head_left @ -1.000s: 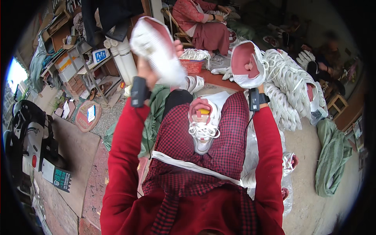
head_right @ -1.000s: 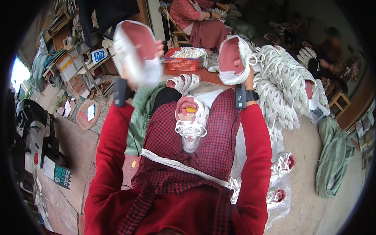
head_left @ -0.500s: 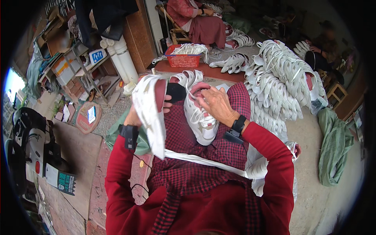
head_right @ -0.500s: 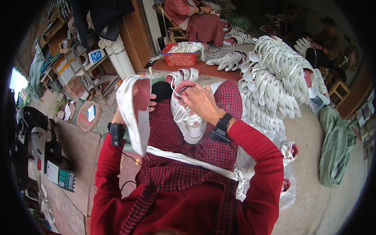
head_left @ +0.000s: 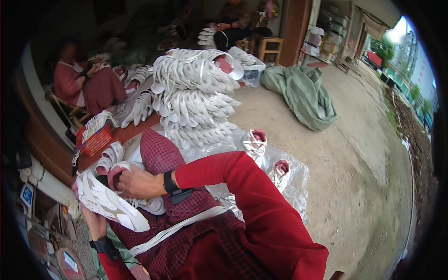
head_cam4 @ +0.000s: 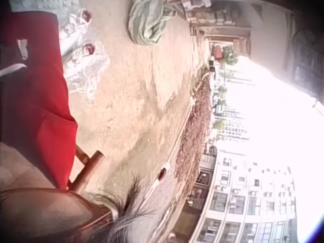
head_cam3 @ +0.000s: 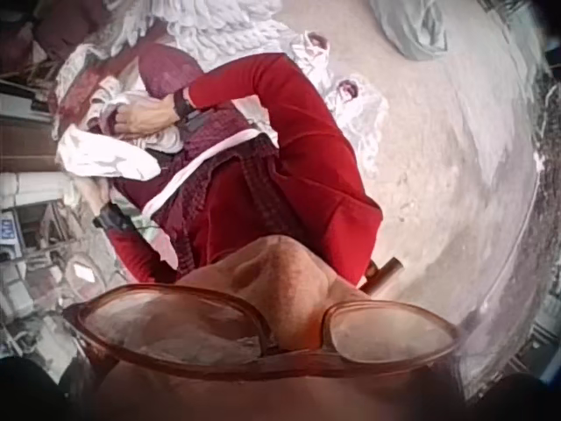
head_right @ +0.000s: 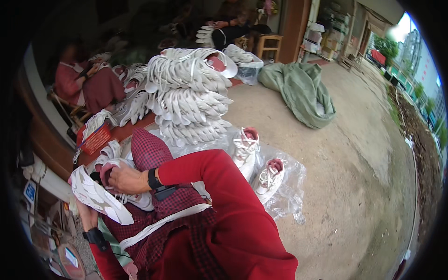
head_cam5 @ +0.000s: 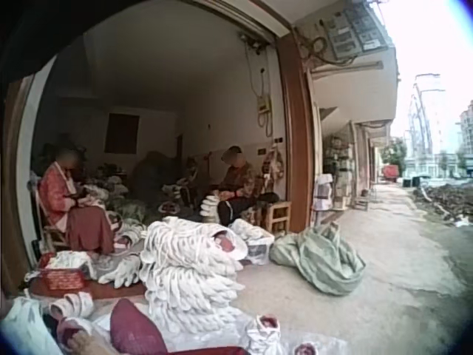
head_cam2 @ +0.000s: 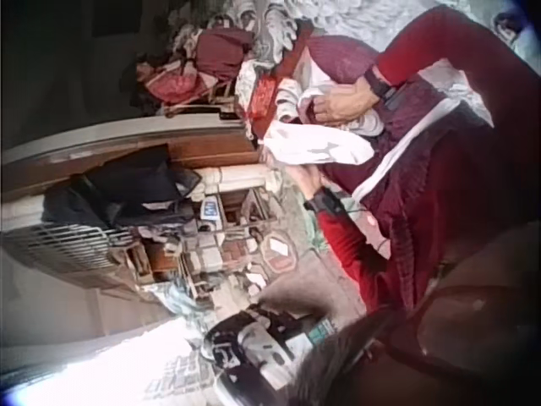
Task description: Lacing white and pink athletic shoes by hand.
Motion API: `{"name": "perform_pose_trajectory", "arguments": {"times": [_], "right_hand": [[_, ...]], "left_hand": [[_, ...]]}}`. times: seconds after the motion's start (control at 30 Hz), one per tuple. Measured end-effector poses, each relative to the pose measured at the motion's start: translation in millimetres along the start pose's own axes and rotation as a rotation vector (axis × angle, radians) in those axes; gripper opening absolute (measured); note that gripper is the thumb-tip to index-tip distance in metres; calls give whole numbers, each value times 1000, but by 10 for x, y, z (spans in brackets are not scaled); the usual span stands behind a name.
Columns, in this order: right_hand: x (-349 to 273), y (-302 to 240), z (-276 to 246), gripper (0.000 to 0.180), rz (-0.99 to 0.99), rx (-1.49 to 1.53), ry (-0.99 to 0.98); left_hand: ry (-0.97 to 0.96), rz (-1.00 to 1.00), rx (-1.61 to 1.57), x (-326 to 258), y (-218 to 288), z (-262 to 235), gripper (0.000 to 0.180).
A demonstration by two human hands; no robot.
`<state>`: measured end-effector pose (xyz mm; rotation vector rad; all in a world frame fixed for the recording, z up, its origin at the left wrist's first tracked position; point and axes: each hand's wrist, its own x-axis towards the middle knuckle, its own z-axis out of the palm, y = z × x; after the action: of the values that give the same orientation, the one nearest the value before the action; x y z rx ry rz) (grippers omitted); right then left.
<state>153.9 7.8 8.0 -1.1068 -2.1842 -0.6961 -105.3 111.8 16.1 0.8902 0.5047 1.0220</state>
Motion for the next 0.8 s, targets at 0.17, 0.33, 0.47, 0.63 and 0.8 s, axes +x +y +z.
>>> {"name": "perform_pose_trajectory", "arguments": {"times": [0.17,0.33,0.47,0.63,0.8], "right_hand": [[40,221,22,20,-23,137,75],[-72,445,-406,28,292,400,-263],[-304,644,-557,33,420,892,82],[-502,714,-478,34,710,1138,189],[-278,496,-753,32,707,906,115]], "left_hand": [[39,138,50,-104,72,365,52],[-61,241,389,321,-78,685,31],[211,20,518,218,147,1174,20],[178,92,759,270,125,1296,29],[224,293,1385,546,-446,1156,45]]}}
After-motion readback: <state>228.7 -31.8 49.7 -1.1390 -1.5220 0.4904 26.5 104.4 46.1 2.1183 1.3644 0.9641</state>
